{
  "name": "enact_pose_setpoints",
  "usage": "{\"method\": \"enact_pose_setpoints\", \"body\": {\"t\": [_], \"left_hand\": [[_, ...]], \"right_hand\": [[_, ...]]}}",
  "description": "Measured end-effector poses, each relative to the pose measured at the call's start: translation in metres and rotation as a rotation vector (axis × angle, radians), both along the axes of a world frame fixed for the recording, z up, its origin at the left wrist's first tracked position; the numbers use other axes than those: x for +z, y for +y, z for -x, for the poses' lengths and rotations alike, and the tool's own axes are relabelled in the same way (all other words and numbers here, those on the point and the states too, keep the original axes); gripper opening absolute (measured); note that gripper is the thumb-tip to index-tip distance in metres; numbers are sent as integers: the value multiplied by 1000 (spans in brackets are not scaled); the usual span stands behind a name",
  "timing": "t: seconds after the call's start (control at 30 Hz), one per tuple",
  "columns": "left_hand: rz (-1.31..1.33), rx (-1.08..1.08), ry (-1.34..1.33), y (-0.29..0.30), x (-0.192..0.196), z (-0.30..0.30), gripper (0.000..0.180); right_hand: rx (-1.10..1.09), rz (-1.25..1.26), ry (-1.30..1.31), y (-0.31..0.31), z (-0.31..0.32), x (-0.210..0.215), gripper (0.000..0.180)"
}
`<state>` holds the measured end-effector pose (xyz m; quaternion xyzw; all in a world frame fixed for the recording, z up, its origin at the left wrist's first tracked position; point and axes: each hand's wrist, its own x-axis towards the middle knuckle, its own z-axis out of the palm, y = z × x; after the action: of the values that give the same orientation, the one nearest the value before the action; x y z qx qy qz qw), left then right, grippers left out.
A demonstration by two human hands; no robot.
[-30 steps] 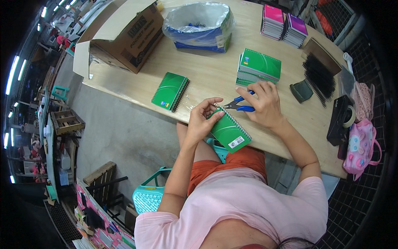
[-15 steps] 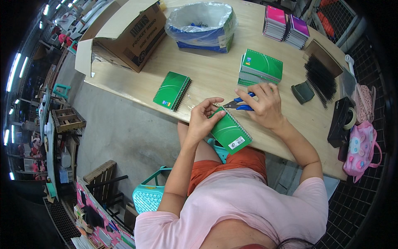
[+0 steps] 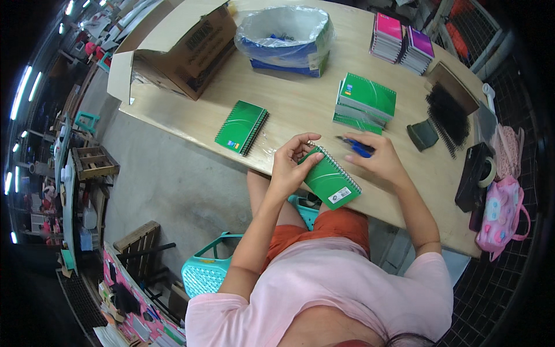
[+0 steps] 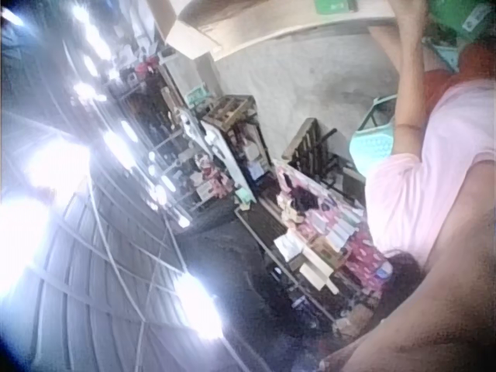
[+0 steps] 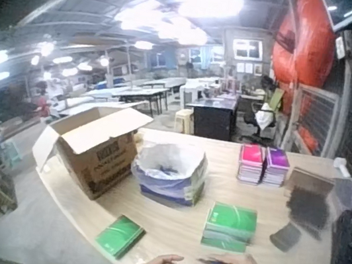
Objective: The person threads a plastic spiral coil through the punched holes of a notebook, snips the excess coil with pliers, and then places the finished notebook on a stack before picking up the next one.
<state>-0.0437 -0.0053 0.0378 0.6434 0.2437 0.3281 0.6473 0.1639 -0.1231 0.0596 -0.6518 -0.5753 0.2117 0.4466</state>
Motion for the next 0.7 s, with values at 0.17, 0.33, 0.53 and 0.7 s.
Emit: {"method": "enact_pose_setpoints", "body": {"t": [0.17,0.33,0.53,0.7], "left_hand": [[-162,37,78,38,45,-23,40],[-287,197,-135,160,101,-96,33],[-99,348,-13,253,108,-145,59],[180,148,-118,261,100,-116,40]], "right_hand": [[188,229,628,-28,-43,-37,48],[273,96,1191,-30,-51,-60,60],[357,58,1259,-26,-54,-72,62],[341,85,1197,-27,-52,-70,65]]}}
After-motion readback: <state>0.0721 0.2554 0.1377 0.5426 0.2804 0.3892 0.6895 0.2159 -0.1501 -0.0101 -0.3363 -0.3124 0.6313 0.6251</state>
